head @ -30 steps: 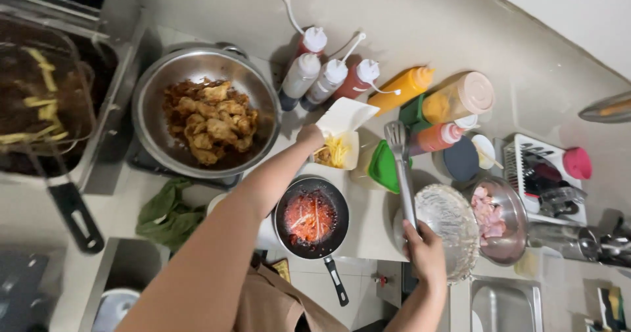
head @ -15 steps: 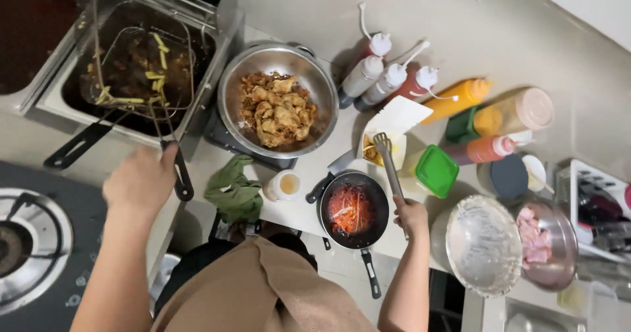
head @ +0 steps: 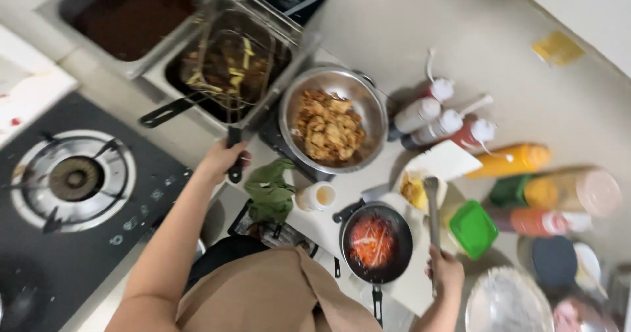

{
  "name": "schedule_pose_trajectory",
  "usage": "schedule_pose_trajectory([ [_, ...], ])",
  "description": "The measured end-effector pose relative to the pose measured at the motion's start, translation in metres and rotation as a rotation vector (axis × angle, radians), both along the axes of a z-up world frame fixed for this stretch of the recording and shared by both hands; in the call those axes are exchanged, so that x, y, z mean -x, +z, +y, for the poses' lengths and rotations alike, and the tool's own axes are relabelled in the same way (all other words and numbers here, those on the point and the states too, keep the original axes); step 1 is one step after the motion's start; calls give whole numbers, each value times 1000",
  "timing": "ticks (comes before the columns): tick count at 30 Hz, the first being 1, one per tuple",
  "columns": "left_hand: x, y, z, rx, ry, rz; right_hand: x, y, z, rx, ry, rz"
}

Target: The person uses tongs to remove fried chicken from a deep fryer and places it into a metal strainer. They then wash the tongs in the sink. Afterward, they retrieve french fries from the fryer and pack them into a white paper food container alongside the fried chicken.

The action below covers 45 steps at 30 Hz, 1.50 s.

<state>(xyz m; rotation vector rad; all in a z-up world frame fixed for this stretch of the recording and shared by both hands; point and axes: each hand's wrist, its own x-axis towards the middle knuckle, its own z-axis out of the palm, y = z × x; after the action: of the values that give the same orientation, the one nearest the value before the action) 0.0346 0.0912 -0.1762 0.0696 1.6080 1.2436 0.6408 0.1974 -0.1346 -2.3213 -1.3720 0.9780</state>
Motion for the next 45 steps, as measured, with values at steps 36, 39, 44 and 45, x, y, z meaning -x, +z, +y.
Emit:
schedule_pose_trajectory([
  [36,-329,30,45,-337,-686,696,78,69,59,-245,404,-642],
  [39,-334,18,45,-361,-652,722,77,66,45,-242,405,-554],
  [44,-330,19,45,-344,-662,655,63,109,9,-130,411,-421],
  [45,-328,18,45,-328,-666,625,62,119,1,-97,414,-392],
])
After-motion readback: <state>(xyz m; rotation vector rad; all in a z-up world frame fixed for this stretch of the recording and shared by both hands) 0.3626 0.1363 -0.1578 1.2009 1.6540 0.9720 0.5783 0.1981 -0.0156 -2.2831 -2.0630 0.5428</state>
